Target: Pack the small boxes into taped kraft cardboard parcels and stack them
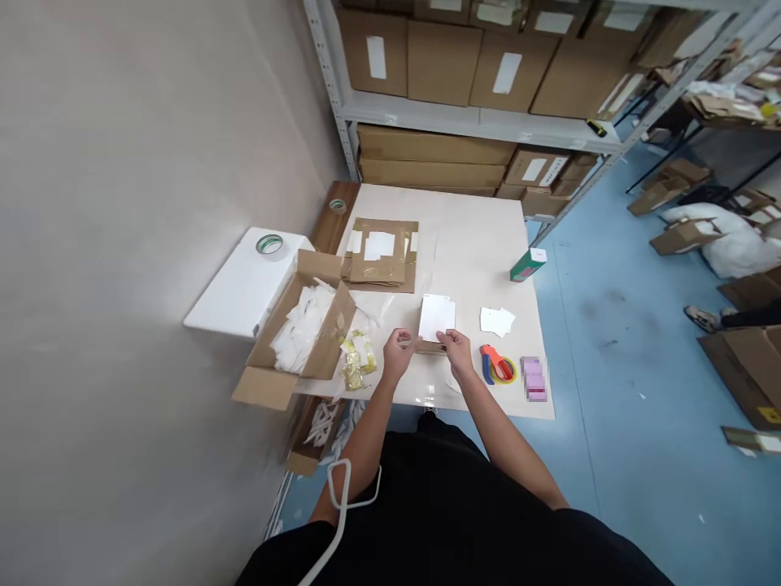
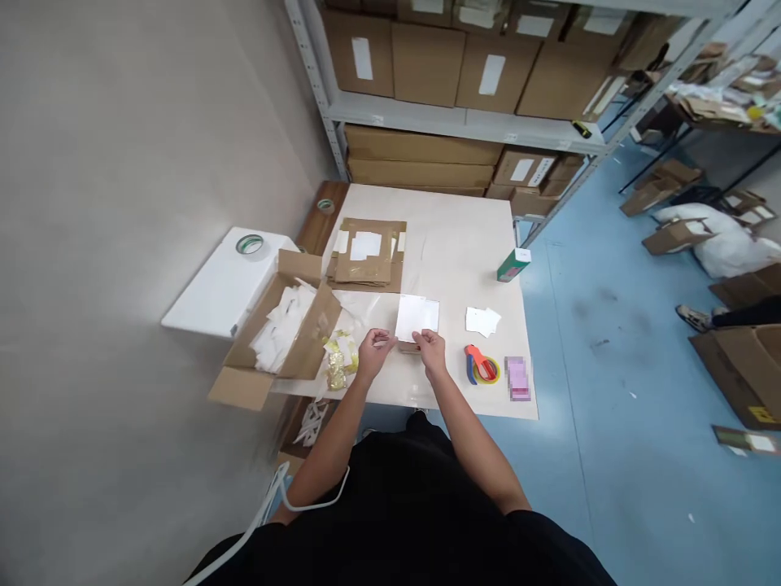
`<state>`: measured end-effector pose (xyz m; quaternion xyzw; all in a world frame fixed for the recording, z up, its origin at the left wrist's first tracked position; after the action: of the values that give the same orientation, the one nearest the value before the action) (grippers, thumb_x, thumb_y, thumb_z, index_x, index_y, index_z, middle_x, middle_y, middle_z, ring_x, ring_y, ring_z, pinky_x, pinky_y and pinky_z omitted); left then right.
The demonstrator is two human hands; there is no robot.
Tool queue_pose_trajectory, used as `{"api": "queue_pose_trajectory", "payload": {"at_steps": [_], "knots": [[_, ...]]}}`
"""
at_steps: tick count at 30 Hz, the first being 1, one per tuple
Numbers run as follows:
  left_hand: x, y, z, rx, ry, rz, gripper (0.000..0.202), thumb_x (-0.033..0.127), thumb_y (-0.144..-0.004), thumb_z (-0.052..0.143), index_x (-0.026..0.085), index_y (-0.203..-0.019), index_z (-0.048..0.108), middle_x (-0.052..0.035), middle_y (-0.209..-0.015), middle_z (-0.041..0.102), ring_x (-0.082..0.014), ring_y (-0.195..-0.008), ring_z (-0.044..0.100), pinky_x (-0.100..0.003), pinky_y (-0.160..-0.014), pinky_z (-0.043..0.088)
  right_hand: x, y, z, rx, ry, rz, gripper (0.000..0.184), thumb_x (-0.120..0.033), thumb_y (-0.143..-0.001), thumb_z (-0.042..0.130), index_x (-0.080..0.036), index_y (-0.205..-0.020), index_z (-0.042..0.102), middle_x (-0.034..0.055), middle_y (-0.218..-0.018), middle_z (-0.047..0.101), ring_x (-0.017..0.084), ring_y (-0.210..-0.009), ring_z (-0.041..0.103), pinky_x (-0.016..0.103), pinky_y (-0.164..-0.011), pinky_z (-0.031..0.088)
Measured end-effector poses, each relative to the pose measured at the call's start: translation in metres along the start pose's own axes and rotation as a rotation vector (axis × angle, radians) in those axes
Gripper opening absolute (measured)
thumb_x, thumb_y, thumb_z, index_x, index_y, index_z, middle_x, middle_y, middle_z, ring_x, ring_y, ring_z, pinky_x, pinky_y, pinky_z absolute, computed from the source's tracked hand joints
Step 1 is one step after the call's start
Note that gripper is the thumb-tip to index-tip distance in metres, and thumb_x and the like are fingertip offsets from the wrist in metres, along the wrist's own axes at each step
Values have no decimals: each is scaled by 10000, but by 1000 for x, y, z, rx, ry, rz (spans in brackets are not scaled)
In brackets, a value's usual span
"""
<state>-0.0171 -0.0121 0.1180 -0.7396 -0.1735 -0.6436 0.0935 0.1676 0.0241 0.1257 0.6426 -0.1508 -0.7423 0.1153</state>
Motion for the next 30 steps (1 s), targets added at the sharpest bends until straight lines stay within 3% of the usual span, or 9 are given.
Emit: {"api": "queue_pose_trajectory", "payload": {"at_steps": [3, 9, 13, 16, 18, 20, 30], "knots": [[-14, -14, 26, -63, 113, -94, 416, 513, -686, 847, 206, -832, 608, -4, -804, 666, -158, -771, 639, -292, -776, 510, 11, -14, -14, 1, -19, 56, 413, -534, -591, 856, -231, -663, 585, -45, -622, 544, 143, -617, 510, 290, -620, 477], [-41, -21, 51, -33, 27, -137, 318, 441, -680, 790, 209, -751, 585, 31, -721, 620, -139, -694, 588, -275, -736, 470, 46, -38, -40, 70, 134, 79, 375, -573, -634, 781, -243, -708, 622, -39, -643, 565, 168, -653, 513, 290, -611, 449], [-68, -18, 63, 0, -59, -198, 256, 389, -688, 761, 211, -746, 586, 40, -695, 610, -142, -673, 577, -273, -722, 456, 67, -57, -53, 64, 339, 56, 279, -504, -678, 739, -255, -694, 614, -71, -545, 491, 172, -598, 486, 289, -612, 415], [-85, -18, 75, -5, -147, -237, 186, 324, -710, 739, 211, -736, 594, 32, -693, 626, -155, -692, 597, -277, -735, 455, 80, -66, -66, 159, 437, 43, 322, -391, -652, 754, -232, -921, 676, -98, -539, 482, 183, -595, 508, 289, -644, 418], [-93, -18, 84, -15, -199, -247, 135, 275, -733, 718, 212, -738, 599, 23, -716, 652, -161, -718, 619, -276, -754, 461, 88, -69, -73, 199, 466, 44, 450, -355, -669, 736, -211, -1088, 660, -103, -566, 503, 192, -616, 545, 286, -662, 424], [-99, -19, 92, -22, -258, -270, 102, 227, -751, 699, 215, -742, 598, 22, -731, 671, -162, -736, 636, -270, -768, 466, 96, -72, -78, 199, 510, 57, 462, -337, -717, 696, -213, -1156, 625, -101, -588, 516, 198, -632, 571, 276, -656, 420], [-120, -18, 107, -23, -526, -407, 91, 202, -820, 674, 228, -759, 611, 17, -802, 714, -157, -793, 671, -255, -793, 486, 117, -85, -83, 108, 768, 181, 271, -268, -857, 648, -251, -1113, 558, -50, -722, 613, 202, -735, 637, 254, -629, 389]]}}
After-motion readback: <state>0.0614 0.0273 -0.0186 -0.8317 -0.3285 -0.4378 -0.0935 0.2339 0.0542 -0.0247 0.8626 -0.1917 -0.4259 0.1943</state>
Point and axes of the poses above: each hand's wrist, its own y-axis away from the middle knuckle, its own z-axis out of the palm, x = y × z, the point moved 6 cm from there along -y, towards the middle knuckle
